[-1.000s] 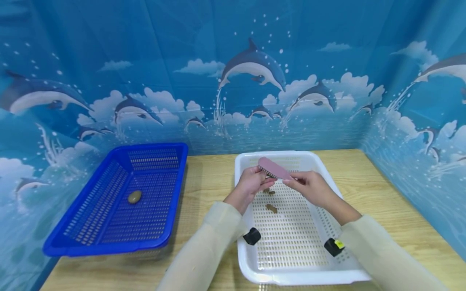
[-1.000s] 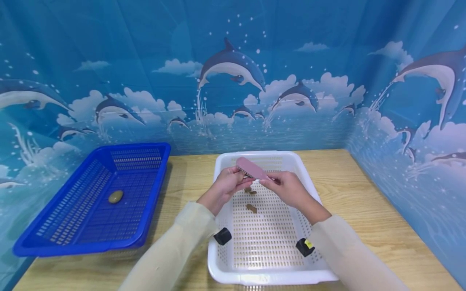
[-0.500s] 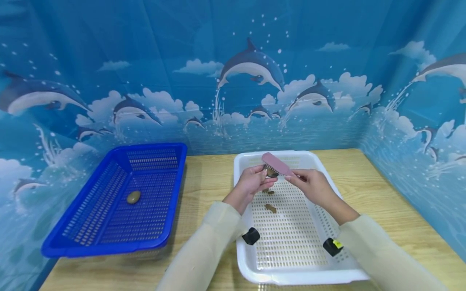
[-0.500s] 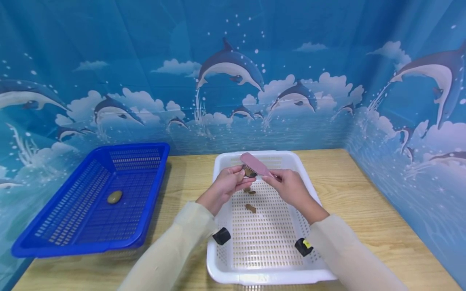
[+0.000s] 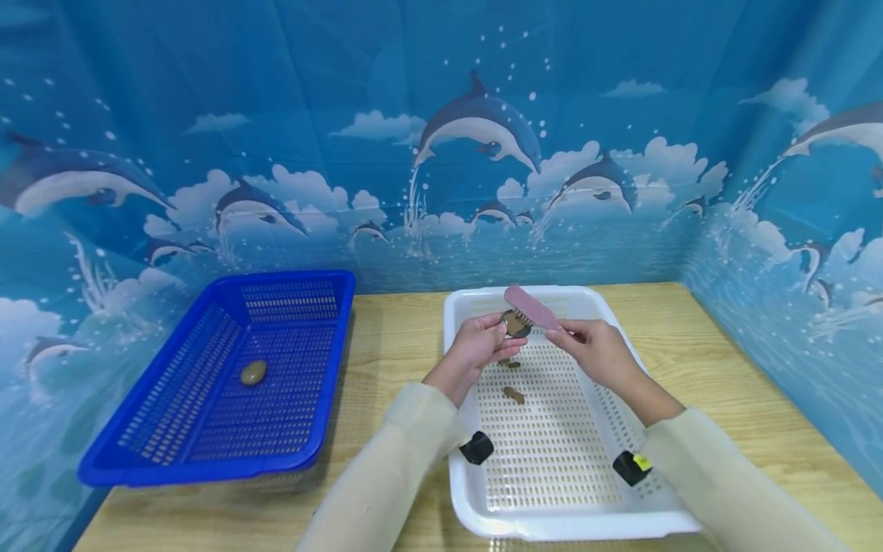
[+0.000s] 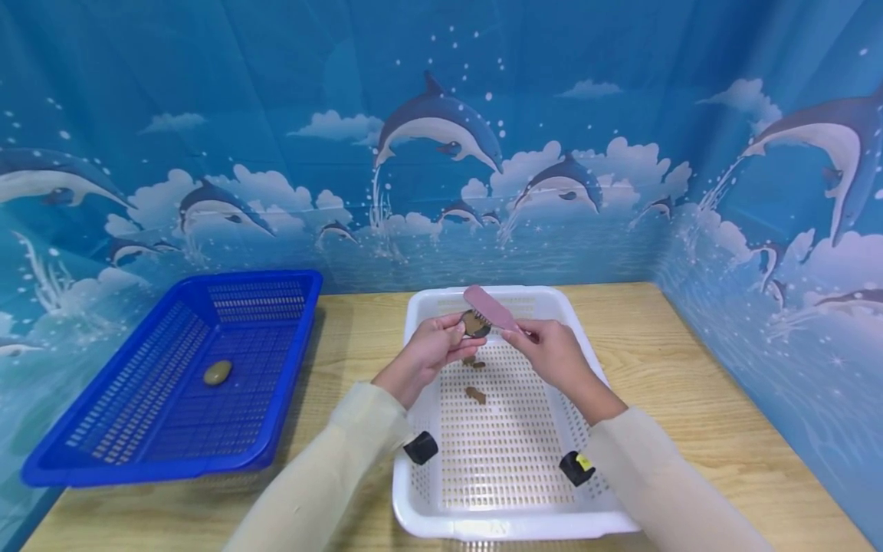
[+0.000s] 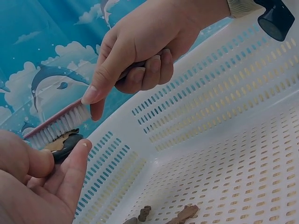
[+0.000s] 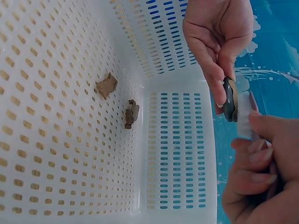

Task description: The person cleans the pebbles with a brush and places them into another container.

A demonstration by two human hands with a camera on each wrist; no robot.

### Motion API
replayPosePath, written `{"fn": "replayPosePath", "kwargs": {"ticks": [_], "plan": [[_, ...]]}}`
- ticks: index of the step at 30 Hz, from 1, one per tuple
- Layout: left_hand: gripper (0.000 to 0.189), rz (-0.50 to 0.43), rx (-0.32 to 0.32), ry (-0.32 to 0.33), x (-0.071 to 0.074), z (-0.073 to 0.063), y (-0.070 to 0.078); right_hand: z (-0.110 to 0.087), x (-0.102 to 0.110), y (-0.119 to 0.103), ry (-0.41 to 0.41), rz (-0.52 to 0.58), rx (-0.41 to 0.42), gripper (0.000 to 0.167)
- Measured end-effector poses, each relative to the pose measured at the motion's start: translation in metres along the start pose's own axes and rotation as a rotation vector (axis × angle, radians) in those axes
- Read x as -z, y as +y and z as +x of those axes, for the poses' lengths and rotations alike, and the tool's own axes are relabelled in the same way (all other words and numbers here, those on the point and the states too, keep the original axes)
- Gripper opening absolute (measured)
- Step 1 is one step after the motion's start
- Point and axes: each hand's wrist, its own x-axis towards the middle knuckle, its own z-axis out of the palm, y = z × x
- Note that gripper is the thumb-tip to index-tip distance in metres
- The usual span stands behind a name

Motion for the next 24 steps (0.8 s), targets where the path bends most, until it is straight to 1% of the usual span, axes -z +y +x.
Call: {"fn": "replayPosePath", "kwargs": {"ticks": [5, 12, 17, 19, 24], "plan": [[0.042, -0.012, 0.0, 0.013, 0.0005, 0.0011, -0.0008, -0.0001, -0.0011, 0.0012, -0.033, 0.031, 0.043, 0.045], [0.034, -0.042, -0.009, 0.041, 0.0005, 0.0023, -0.0025, -0.0012, -0.0031, 0.0026, -0.082, 0.036, 0.114, 0.04], [0.033, -0.072, -0.012, 0.057, 0.0004, 0.0012, -0.0023, -0.0014, -0.0032, 0.0028, -0.114, 0.052, 0.123, 0.04], [0.033, -0.079, -0.007, 0.054, 0.0005, 0.0011, -0.0021, -0.001, -0.0035, 0.0029, -0.109, 0.045, 0.123, 0.04], [0.035, -0.079, 0.01, 0.026, 0.0012, 0.0013, -0.0013, 0.0004, -0.0049, 0.0046, -0.054, 0.01, 0.115, 0.038]]}}
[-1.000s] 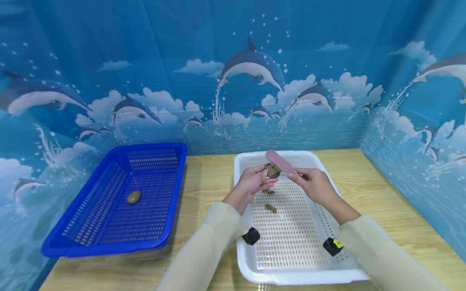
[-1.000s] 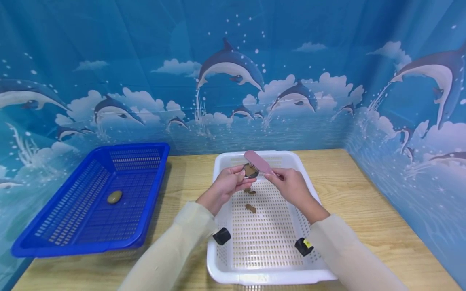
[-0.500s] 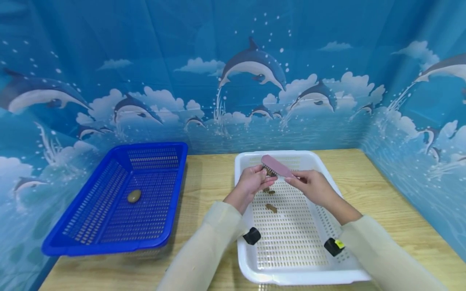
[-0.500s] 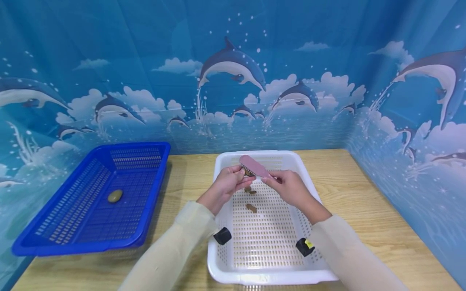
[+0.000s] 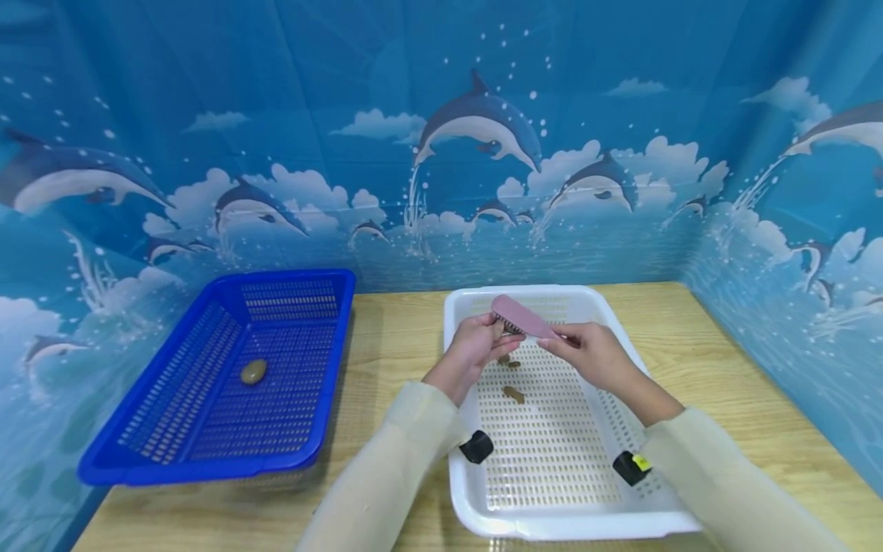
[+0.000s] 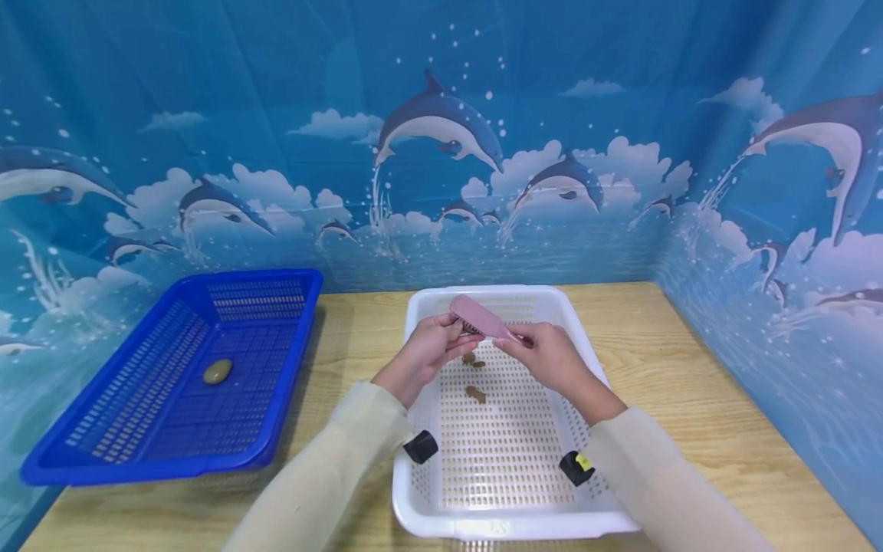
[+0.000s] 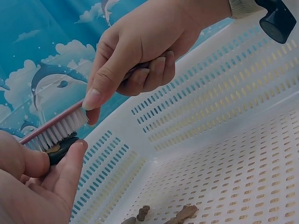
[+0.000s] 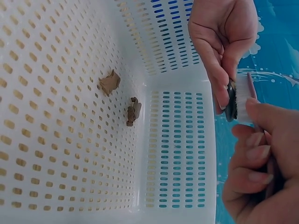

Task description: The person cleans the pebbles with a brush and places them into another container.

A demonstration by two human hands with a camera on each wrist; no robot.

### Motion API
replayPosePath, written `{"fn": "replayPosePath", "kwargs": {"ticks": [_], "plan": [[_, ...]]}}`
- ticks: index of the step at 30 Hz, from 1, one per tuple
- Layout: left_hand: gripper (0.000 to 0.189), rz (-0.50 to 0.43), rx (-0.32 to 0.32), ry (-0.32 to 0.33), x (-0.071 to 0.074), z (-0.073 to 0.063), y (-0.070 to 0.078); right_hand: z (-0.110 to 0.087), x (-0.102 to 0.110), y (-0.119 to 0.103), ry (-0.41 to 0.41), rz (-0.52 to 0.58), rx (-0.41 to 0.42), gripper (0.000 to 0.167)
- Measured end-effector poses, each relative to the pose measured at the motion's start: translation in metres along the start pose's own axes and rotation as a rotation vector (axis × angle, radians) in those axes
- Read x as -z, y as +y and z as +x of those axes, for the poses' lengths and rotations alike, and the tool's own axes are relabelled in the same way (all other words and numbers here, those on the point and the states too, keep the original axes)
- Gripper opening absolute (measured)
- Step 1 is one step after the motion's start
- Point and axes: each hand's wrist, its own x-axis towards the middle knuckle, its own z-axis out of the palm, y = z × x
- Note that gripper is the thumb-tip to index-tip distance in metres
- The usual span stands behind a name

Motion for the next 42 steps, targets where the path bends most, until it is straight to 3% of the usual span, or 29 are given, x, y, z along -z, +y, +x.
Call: {"fn": "replayPosePath", "kwargs": {"ticks": [26, 42], "plan": [[0.037, 0.082, -0.008, -0.037, -0.001, 0.0013, -0.0008, 0.0009, 0.0049, -0.0029, 0.066, -0.029, -0.144, 0.052], [0.035, 0.03, -0.019, 0.033, -0.0009, 0.0005, 0.0004, -0.0003, 0.0024, -0.0035, -0.021, 0.029, 0.005, 0.038]]}}
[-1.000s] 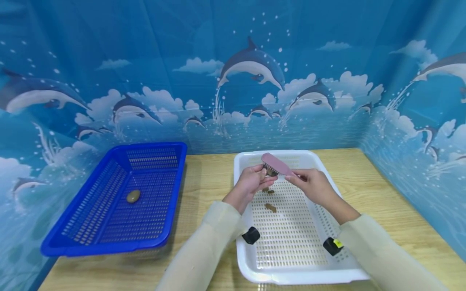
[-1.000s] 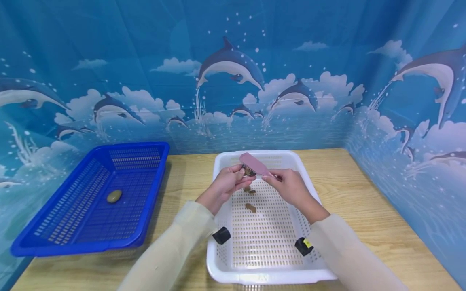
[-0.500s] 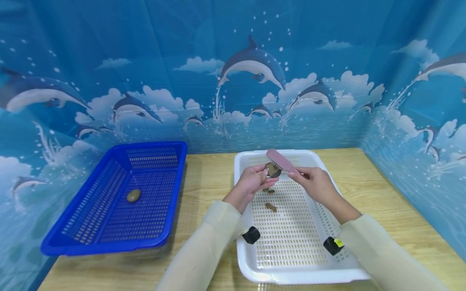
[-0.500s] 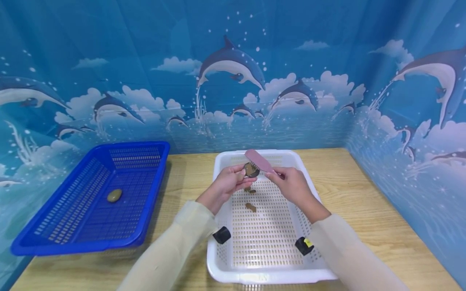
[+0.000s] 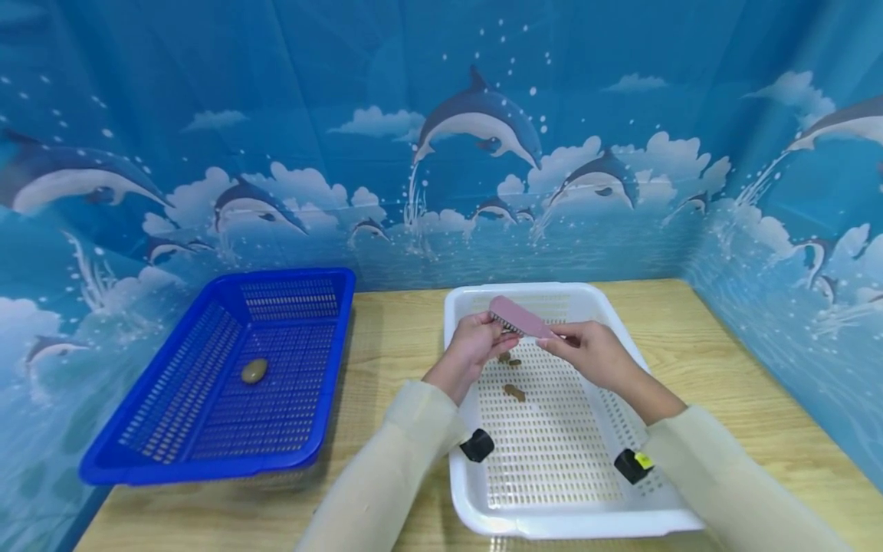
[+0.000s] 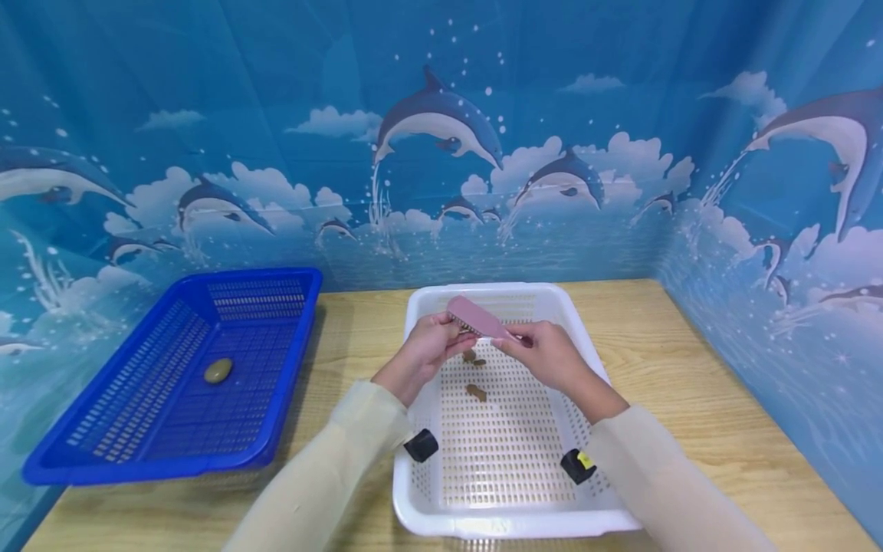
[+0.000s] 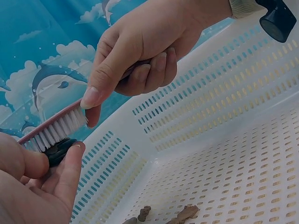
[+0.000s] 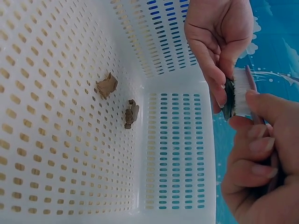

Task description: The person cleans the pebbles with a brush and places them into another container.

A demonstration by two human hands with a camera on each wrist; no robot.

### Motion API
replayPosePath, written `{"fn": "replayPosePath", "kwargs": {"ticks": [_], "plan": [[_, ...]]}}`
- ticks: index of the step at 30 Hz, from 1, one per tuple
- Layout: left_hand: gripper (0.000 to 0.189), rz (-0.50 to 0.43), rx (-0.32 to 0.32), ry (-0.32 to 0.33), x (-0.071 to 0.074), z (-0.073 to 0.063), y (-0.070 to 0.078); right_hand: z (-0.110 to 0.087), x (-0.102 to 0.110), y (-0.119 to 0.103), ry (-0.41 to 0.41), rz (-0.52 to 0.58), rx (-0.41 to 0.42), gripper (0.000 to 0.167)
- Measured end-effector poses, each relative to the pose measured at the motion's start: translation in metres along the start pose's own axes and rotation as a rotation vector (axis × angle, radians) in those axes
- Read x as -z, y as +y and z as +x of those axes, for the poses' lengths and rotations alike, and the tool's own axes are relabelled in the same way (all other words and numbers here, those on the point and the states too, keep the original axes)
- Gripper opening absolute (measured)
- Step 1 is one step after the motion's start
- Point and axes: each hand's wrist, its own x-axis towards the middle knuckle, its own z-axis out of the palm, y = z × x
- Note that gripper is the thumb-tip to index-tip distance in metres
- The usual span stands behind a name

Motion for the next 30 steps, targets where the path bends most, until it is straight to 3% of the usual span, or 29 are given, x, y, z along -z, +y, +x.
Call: {"fn": "replayPosePath", "kwargs": {"ticks": [8, 14, 22, 30], "plan": [[0.039, 0.001, 0.029, -0.048, -0.0006, 0.0017, 0.0013, -0.001, 0.0012, -0.0016, 0.049, -0.037, -0.05, 0.043], [0.039, 0.019, 0.041, -0.05, -0.0007, 0.0019, 0.0007, -0.0008, 0.0028, -0.0029, 0.076, -0.045, -0.083, 0.045], [0.037, 0.051, 0.032, -0.062, -0.0003, 0.0015, 0.0006, 0.0015, 0.0022, -0.0008, 0.067, -0.054, -0.145, 0.05], [0.038, 0.016, 0.029, -0.031, -0.0004, 0.0003, 0.0014, 0.0014, 0.002, 0.0004, 0.05, -0.043, -0.115, 0.047]]}}
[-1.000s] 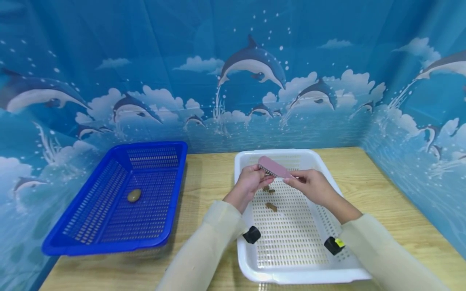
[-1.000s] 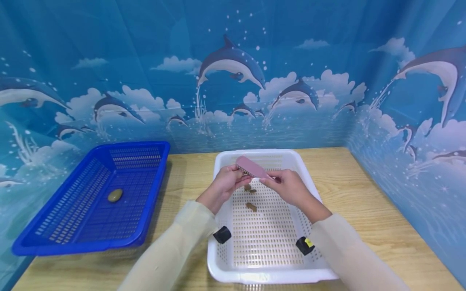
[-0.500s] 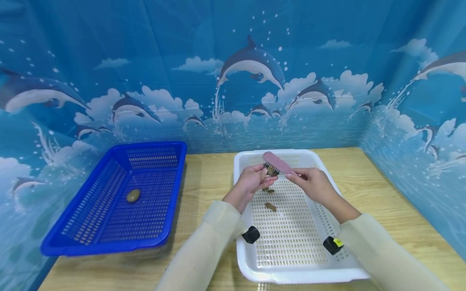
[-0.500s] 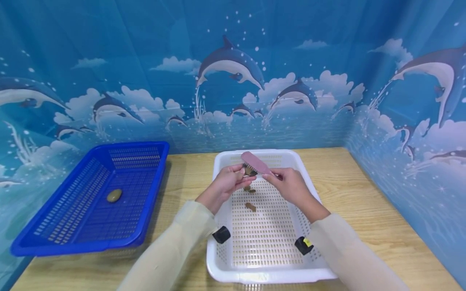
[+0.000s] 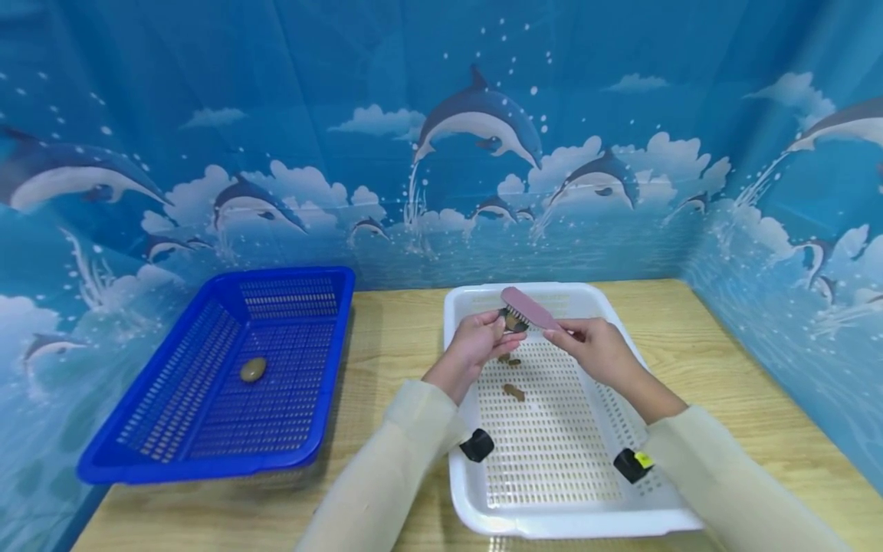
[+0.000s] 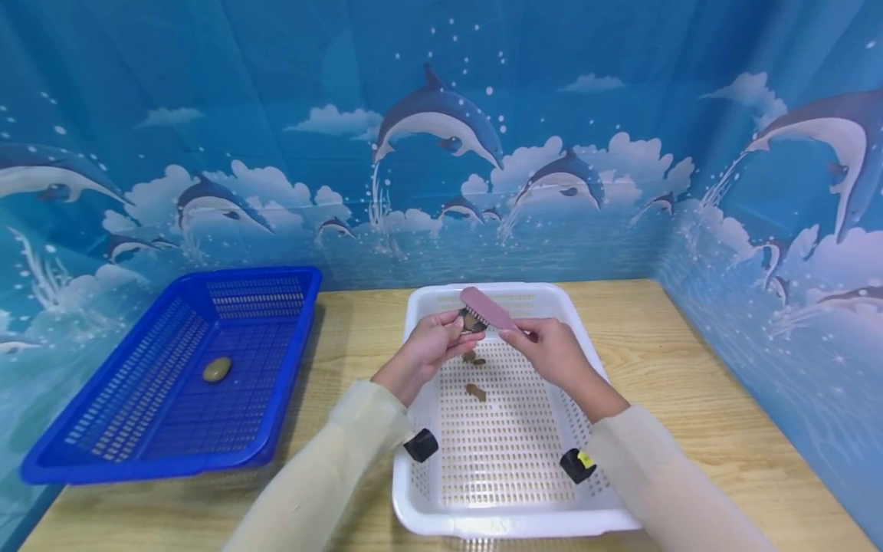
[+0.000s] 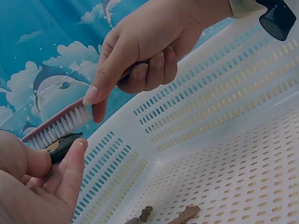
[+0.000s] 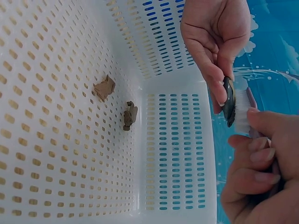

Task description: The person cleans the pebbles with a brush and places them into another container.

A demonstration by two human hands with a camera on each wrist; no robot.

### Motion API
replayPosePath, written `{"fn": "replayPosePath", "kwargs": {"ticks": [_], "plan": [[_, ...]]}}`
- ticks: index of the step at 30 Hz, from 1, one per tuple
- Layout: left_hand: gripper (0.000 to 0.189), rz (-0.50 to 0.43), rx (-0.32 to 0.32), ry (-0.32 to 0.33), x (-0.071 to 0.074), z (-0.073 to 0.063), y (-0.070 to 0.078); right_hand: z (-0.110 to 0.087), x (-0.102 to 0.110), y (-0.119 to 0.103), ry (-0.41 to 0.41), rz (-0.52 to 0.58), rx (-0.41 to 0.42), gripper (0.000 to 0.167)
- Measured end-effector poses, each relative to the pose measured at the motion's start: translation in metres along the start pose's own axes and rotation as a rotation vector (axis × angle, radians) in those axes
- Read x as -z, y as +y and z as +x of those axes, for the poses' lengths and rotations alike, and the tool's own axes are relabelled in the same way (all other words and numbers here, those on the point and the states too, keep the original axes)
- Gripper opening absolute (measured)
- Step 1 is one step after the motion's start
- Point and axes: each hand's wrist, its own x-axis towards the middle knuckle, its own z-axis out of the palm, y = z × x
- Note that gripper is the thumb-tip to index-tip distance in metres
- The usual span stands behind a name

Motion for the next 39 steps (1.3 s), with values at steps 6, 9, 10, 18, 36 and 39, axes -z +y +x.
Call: {"fn": "replayPosePath", "kwargs": {"ticks": [6, 9, 10, 18, 36, 39], "plan": [[0.038, -0.031, -0.035, 0.031, 0.0001, -0.0005, -0.0001, -0.0019, -0.0004, -0.0004, -0.011, 0.006, 0.039, 0.044], [0.037, -0.035, -0.05, 0.042, 0.0009, -0.0001, -0.0007, -0.0015, -0.0011, -0.0003, -0.013, 0.015, 0.061, 0.042], [0.037, -0.036, -0.054, 0.045, 0.001, 0.0004, -0.0012, -0.0014, -0.0011, 0.0, -0.016, 0.019, 0.068, 0.042], [0.035, -0.029, -0.066, 0.027, 0.0009, 0.0002, -0.002, -0.0012, -0.0014, 0.0, -0.029, 0.019, 0.101, 0.039], [0.038, 0.039, -0.014, -0.006, -0.0003, 0.0007, -0.0002, -0.0002, 0.0024, -0.0051, 0.026, -0.021, -0.018, 0.047], [0.038, 0.026, -0.02, -0.006, -0.0013, 0.001, -0.0006, -0.0007, 0.0028, -0.0042, 0.027, -0.015, -0.008, 0.048]]}}
